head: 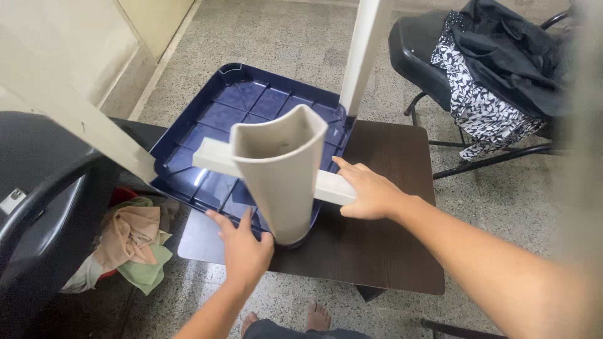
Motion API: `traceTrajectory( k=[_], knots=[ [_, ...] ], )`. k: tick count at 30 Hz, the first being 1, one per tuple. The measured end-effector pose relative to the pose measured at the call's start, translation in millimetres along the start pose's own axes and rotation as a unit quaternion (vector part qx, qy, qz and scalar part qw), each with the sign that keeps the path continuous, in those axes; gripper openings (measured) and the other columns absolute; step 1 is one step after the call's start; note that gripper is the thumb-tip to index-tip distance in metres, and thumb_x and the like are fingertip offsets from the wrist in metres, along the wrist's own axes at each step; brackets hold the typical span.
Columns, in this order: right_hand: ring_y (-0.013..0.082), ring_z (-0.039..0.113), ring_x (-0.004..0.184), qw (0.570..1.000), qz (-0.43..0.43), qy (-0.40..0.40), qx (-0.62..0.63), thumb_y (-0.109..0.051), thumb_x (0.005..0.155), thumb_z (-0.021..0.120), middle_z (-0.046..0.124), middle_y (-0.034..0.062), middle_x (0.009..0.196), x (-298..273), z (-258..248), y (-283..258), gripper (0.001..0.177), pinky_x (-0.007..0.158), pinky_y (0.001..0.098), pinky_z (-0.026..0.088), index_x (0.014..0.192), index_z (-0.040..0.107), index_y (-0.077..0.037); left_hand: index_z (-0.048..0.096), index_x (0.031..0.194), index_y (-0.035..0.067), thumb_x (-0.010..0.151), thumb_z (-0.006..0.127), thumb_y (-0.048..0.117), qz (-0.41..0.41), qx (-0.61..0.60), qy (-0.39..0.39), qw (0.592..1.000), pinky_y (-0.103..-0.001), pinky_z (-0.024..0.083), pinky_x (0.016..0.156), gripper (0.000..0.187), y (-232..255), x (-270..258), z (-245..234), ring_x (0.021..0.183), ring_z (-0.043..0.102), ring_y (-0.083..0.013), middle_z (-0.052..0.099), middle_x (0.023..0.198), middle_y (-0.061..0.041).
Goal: The person inserts four white plastic legs into the corners of a blue plastic tray. They handle each leg one at a time, aligning and pushing it into place, then flip the tray to show the assembled structure.
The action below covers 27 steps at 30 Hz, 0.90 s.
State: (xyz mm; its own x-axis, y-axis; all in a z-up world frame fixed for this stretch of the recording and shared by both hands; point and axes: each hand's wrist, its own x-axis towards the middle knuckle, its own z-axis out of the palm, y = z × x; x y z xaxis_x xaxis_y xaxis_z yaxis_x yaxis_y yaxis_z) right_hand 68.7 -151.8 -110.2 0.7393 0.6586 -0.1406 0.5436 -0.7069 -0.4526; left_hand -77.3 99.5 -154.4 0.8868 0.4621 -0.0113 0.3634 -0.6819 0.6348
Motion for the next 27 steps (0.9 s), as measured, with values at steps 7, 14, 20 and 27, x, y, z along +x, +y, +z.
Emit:
traceTrajectory(
  k=[7,14,20,27],
  knots=[
    [0.0337,0.054,0.121,1.000,0.011,0.003,-0.026,-0.029,0.063,0.077,0.048,0.0124,0.145,-7,5,-20,0.069,0.096,0.0450,0.049,0.123,0.054,-0.004,0.077,0.119,0.016,0.083,0.071,0.020,0.006,0.052,-0.107,0.993,-0.046,0.035,0.118,0.037,-34,36,-19,0.130,0.046,-0.0550,0.020,0.151,-0.036],
    [0.0364,0.063,0.105,0.991,0.101,0.066,0.054,-0.024,0.064,0.075,0.059,0.0114,0.114,-48,34,-78,0.051,0.088,0.0483,0.052,0.107,0.056,-0.008,0.073,0.101,0.007,0.073,0.082,0.019,0.145,-0.103,-0.158,0.971,-0.041,0.056,0.088,0.032,-101,81,-23,0.100,0.071,-0.0271,0.076,0.103,-0.012],
    [0.0379,0.059,0.117,0.984,0.124,0.083,0.093,-0.022,0.059,0.078,0.047,0.0122,0.147,-74,30,-83,0.068,0.096,0.0453,0.050,0.122,0.059,-0.008,0.066,0.107,0.002,0.093,0.063,0.018,0.047,-0.076,0.057,0.994,-0.046,0.052,0.088,0.021,-121,52,-12,0.100,0.066,-0.0324,0.070,0.104,-0.015],
    [0.0358,0.055,0.128,0.991,0.109,0.071,0.010,-0.025,0.060,0.076,0.039,0.0132,0.158,-78,7,-28,0.060,0.100,0.0446,0.048,0.115,0.060,-0.006,0.074,0.098,0.006,0.088,0.060,0.016,-0.203,-0.078,-0.101,0.971,-0.045,0.053,0.088,0.020,-31,-74,29,0.087,0.072,-0.0362,0.075,0.088,-0.024]
  ],
)
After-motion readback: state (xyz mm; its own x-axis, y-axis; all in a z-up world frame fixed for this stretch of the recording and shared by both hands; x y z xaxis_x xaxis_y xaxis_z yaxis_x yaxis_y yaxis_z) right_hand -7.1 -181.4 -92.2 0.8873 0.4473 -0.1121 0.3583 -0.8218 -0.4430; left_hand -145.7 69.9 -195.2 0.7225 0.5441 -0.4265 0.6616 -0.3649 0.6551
